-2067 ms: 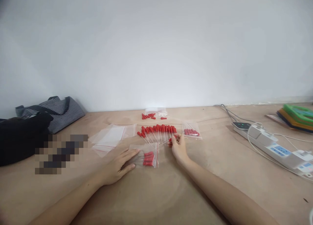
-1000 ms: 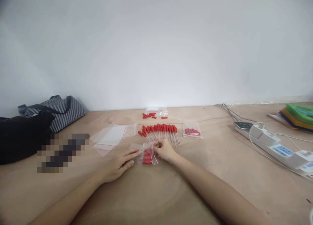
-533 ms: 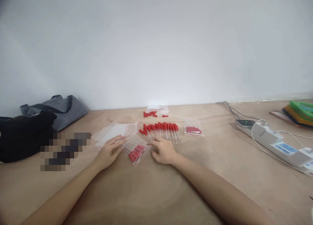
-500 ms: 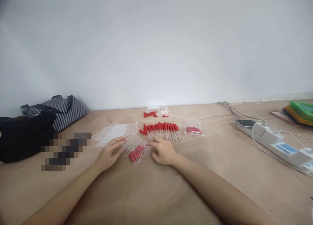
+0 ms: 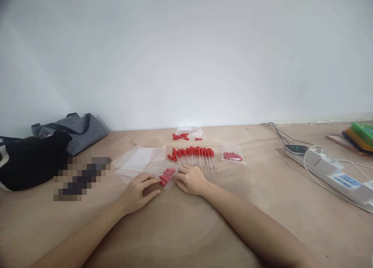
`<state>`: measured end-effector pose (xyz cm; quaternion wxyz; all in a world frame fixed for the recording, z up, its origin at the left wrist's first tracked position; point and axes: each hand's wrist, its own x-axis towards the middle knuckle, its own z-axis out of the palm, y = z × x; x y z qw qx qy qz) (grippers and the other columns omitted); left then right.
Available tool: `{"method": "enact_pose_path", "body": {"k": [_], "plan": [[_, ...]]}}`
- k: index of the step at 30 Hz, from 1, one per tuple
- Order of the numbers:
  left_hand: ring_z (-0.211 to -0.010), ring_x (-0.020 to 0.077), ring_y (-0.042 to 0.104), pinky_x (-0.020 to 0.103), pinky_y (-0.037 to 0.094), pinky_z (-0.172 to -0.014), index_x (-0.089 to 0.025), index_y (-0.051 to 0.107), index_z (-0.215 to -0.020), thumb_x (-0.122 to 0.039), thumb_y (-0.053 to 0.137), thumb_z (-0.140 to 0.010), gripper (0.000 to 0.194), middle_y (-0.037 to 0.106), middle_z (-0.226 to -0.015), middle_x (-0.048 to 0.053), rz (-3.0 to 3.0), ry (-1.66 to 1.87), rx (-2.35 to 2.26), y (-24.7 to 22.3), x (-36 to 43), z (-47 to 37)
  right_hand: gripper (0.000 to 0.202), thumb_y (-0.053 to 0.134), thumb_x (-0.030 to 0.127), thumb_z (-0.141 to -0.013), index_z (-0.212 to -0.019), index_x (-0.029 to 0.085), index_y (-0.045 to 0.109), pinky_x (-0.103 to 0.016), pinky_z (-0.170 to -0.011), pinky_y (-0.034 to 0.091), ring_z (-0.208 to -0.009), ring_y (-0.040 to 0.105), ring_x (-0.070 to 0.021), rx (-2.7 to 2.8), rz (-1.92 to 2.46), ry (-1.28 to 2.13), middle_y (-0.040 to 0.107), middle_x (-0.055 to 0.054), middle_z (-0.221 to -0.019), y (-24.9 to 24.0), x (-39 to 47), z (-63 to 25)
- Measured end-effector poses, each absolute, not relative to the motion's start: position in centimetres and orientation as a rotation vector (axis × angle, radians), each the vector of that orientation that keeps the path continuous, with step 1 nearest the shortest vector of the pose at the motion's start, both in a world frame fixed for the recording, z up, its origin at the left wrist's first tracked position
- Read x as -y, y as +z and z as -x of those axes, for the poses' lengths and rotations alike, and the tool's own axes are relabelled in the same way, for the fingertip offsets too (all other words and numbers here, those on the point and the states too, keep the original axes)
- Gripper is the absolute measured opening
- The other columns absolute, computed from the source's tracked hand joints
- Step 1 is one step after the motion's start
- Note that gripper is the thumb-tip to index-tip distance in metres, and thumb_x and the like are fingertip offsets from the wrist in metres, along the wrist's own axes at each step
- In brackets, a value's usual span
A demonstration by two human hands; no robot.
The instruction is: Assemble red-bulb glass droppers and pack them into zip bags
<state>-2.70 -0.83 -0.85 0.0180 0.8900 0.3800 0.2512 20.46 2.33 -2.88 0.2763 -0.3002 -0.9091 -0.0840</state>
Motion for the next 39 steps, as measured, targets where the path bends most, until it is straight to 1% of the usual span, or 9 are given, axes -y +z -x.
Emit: {"method": "enact_pose_path", "body": {"k": [4, 10, 15, 18, 22, 24, 26, 29, 39], "plan": [[-0.086, 0.0186, 0.054, 0.034, 0.044, -0.077, -0.021, 0.057, -0.098, -0.030, 0.053, -0.078, 0.022, 0.058, -0.094, 0.005, -2.762, 0.733, -1.201, -0.7, 0.8, 2.8, 0.018, 0.049, 0.033, -0.079, -0.083, 0.021, 0.063, -0.022, -0.056, 0.032, -0.069, 0.048, -0.0121, 2.420, 0.801, -0.135, 0.057, -0.002, -0.075, -2.8, -2.0, -20.8], [-0.091, 0.0192, 0.052, 0.034, 0.042, -0.079, -0.022, 0.054, -0.102, -0.027, 0.052, -0.079, 0.024, 0.056, -0.100, 0.005, -2.786, 0.639, -1.192, -0.5, 0.9, 2.6, 0.023, 0.046, 0.033, -0.081, -0.096, 0.027, 0.062, -0.022, -0.058, 0.032, -0.072, 0.048, -0.0124, 2.527, 0.738, -0.082, 0.057, -0.001, -0.077, -2.5, -1.6, -20.3], [-0.087, 0.0177, 0.052, 0.032, 0.042, -0.078, -0.021, 0.056, -0.089, -0.030, 0.051, -0.080, 0.014, 0.055, -0.093, 0.003, -2.738, 0.632, -1.182, -0.1, 0.8, 2.5, 0.028, 0.048, 0.038, -0.080, -0.101, 0.026, 0.060, -0.024, -0.061, 0.035, -0.075, 0.050, -0.0136, 2.470, 0.962, 0.004, 0.057, -0.003, -0.081, -2.4, -1.4, -20.3], [-0.086, 0.0187, 0.052, 0.033, 0.043, -0.076, -0.019, 0.055, -0.087, -0.037, 0.054, -0.077, 0.021, 0.055, -0.091, 0.005, -2.761, 0.632, -1.178, 0.3, 0.7, 2.7, 0.024, 0.049, 0.032, -0.077, -0.096, 0.022, 0.061, -0.024, -0.060, 0.035, -0.075, 0.051, -0.0140, 2.407, 1.094, 0.011, 0.056, -0.003, -0.085, -2.5, -1.5, -20.7], [-0.090, 0.0204, 0.052, 0.035, 0.042, -0.079, -0.018, 0.054, -0.094, -0.044, 0.060, -0.071, 0.035, 0.056, -0.096, 0.007, -2.909, 0.685, -1.045, 0.3, 0.7, 3.2, 0.033, 0.050, 0.021, -0.073, -0.106, 0.020, 0.055, -0.023, -0.059, 0.035, -0.083, 0.050, -0.0154, 2.359, 1.144, -0.055, 0.055, -0.005, -0.096, -2.6, -1.8, -20.9], [-0.085, 0.0184, 0.053, 0.032, 0.043, -0.076, -0.018, 0.054, -0.093, -0.038, 0.057, -0.075, 0.027, 0.059, -0.092, 0.005, -3.047, 0.760, -0.941, 0.1, 0.8, 3.2, 0.034, 0.048, 0.019, -0.074, -0.107, 0.022, 0.055, -0.023, -0.058, 0.034, -0.084, 0.049, -0.0153, 2.388, 1.105, -0.108, 0.056, -0.004, -0.097, -2.7, -2.2, -20.8], [-0.075, 0.0148, 0.054, 0.028, 0.044, -0.068, -0.019, 0.055, -0.089, -0.026, 0.051, -0.081, 0.011, 0.061, -0.083, 0.003, -3.228, 0.830, -0.816, -0.2, 0.7, 3.0, 0.027, 0.045, 0.018, -0.078, -0.100, 0.024, 0.059, -0.024, -0.056, 0.031, -0.082, 0.048, -0.0156, 2.414, 1.085, -0.170, 0.058, -0.004, -0.091, -2.9, -2.6, -20.6], [-0.063, 0.0122, 0.053, 0.026, 0.042, -0.059, -0.020, 0.057, -0.082, -0.016, 0.045, -0.083, 0.013, 0.063, -0.075, 0.000, -3.441, 0.855, -0.668, -0.5, 0.4, 2.7, 0.020, 0.044, 0.020, -0.080, -0.081, 0.021, 0.064, -0.025, -0.053, 0.027, -0.077, 0.046, -0.0158, 2.438, 1.092, -0.239, 0.060, -0.003, -0.077, -3.1, -3.1, -20.3], [-0.072, 0.0146, 0.058, 0.027, 0.049, -0.065, -0.017, 0.059, -0.079, -0.015, 0.039, -0.083, 0.021, 0.064, -0.077, 0.005, -3.367, 0.826, -0.909, -0.6, -1.3, 4.8, 0.015, 0.048, 0.020, -0.078, -0.068, 0.019, 0.061, -0.026, -0.051, 0.024, -0.068, 0.043, -0.0136, 2.407, 0.938, -0.261, 0.057, -0.001, -0.066, -3.4, -2.9, -19.8]]}}
